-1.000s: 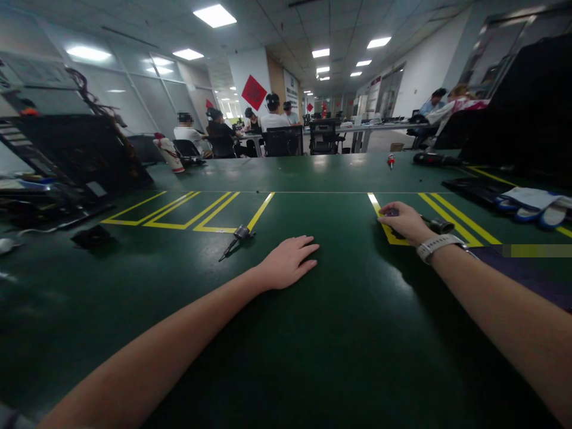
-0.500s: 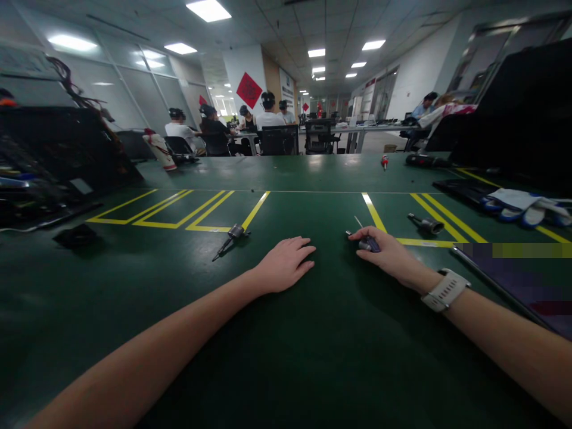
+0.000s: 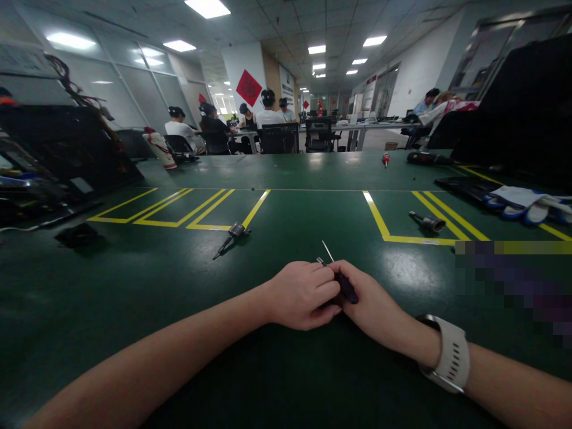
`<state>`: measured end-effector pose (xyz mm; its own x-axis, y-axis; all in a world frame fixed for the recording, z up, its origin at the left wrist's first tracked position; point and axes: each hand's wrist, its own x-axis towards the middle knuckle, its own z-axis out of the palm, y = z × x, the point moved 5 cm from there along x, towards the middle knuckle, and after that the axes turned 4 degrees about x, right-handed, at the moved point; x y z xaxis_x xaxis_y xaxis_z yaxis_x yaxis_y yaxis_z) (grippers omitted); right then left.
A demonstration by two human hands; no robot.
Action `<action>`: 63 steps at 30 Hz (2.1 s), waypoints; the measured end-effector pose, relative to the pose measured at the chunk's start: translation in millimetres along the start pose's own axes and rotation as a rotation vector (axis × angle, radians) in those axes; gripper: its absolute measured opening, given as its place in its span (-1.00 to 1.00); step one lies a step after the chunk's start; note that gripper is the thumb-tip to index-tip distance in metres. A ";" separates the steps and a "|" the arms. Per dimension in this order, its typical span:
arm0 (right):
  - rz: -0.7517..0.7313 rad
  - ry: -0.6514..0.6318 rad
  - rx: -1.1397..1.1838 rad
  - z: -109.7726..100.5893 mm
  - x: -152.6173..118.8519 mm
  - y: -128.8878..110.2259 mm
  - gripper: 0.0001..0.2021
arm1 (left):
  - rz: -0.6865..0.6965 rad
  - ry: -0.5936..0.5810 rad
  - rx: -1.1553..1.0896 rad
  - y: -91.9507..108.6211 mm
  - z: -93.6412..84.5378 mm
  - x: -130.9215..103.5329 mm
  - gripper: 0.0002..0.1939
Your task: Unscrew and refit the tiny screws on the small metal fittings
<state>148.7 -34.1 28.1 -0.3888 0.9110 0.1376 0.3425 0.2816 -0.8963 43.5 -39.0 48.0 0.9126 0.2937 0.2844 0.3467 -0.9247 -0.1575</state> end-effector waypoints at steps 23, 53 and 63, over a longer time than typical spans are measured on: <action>0.106 0.417 0.300 -82.1 1.0 1.8 -0.51 | -0.238 -0.203 -0.249 -11.5 15.0 0.9 -0.71; 0.154 0.251 0.065 -63.3 -2.0 14.5 -0.52 | -0.817 0.278 -1.302 -52.9 42.1 -13.5 -0.54; 0.095 0.322 0.176 -67.3 -3.1 19.1 -0.52 | -0.902 0.347 -1.393 -51.1 37.4 -13.6 -0.58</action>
<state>214.1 -11.2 38.9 -0.0638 0.9865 0.1509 0.2007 0.1608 -0.9664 21.5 13.4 16.8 0.3930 0.9193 0.0205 0.0790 -0.0560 0.9953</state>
